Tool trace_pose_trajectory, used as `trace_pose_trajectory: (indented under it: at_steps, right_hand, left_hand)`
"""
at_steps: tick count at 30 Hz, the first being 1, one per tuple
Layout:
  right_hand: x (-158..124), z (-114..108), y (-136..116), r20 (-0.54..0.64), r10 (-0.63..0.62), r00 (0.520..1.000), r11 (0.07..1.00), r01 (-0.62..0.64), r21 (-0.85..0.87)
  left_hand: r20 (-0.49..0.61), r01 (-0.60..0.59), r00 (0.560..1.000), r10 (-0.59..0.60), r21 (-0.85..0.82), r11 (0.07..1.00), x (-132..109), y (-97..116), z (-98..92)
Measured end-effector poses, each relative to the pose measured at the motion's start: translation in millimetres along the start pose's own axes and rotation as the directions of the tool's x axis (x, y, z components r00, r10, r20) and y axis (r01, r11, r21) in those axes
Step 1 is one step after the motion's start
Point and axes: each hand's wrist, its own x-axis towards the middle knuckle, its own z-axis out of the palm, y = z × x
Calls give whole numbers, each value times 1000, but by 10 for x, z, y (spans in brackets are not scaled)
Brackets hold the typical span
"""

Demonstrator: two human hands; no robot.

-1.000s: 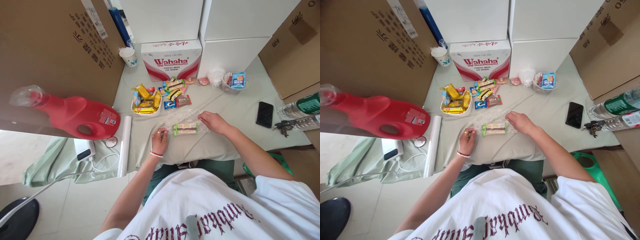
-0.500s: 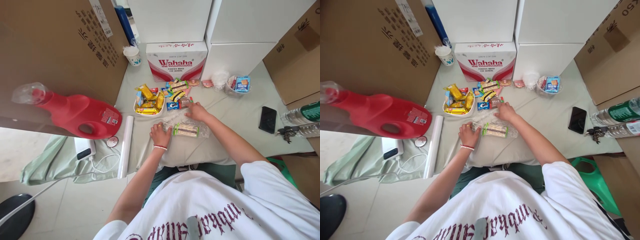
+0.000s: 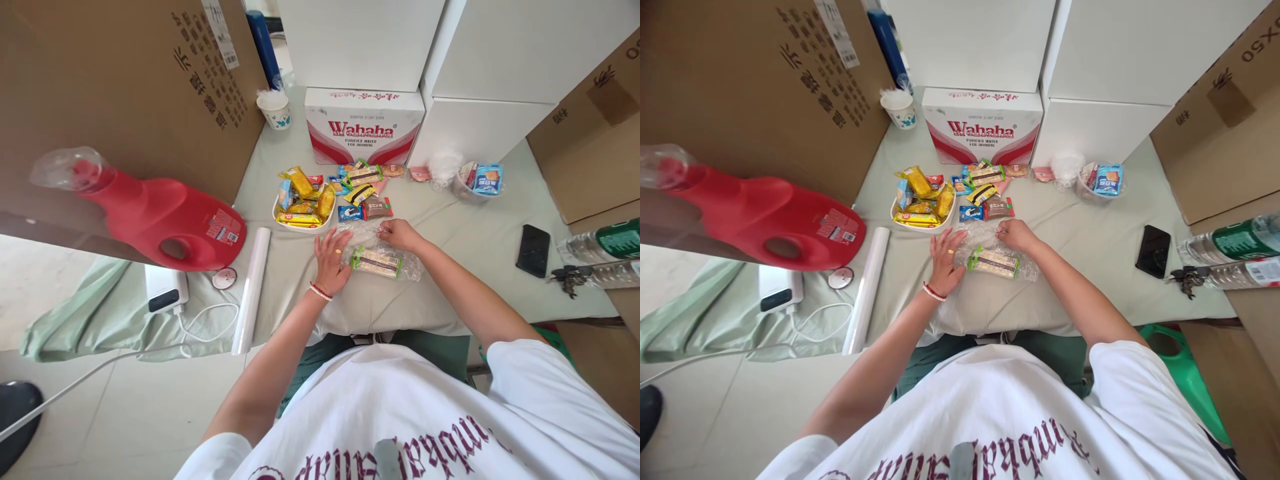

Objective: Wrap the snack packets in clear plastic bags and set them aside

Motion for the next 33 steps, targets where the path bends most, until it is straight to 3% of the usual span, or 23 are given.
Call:
trace_pose_trajectory:
  at_steps: [3, 7, 11, 14, 16, 20, 26, 31, 33]
  right_hand:
    - [-9, -4, -4, -8, -13, 1000, 1000, 13, 13]
    - [-65, -55, -9, -2, -67, 998, 996, 66, -57]
    - [-288, -54, -116, -21, -165, 986, 960, 156, -233]
    - [-564, 89, -235, 141, -245, 959, 885, 280, -371]
    - [-746, 234, -287, 245, -259, 934, 837, 344, -426]
    - [-988, 463, -299, 238, -247, 939, 822, 333, -462]
    - [-1080, 556, -267, 149, -235, 960, 856, 277, -437]
    - [-1081, 579, -292, 145, -213, 966, 865, 256, -432]
    - [-1087, 580, -303, 146, -206, 968, 866, 250, -434]
  left_hand:
    - [66, 2, 998, 0, -31, 1000, 157, -38, 9]
    - [22, 215, 976, -215, -9, 977, 362, -150, 123]
    - [-62, 333, 942, -329, 64, 941, 391, -169, 258]
    - [-142, 378, 921, -363, 101, 920, 358, -155, 295]
    - [-127, 379, 922, -366, 96, 920, 338, -169, 272]
    - [-82, 343, 934, -349, -78, 936, 281, -237, 142]
    - [5, 339, 935, -355, -306, 890, 164, -236, -19]
    - [150, 463, 881, -449, -472, 750, 164, -201, -43]
    - [203, 528, 838, -506, -536, 659, 182, -191, -65]
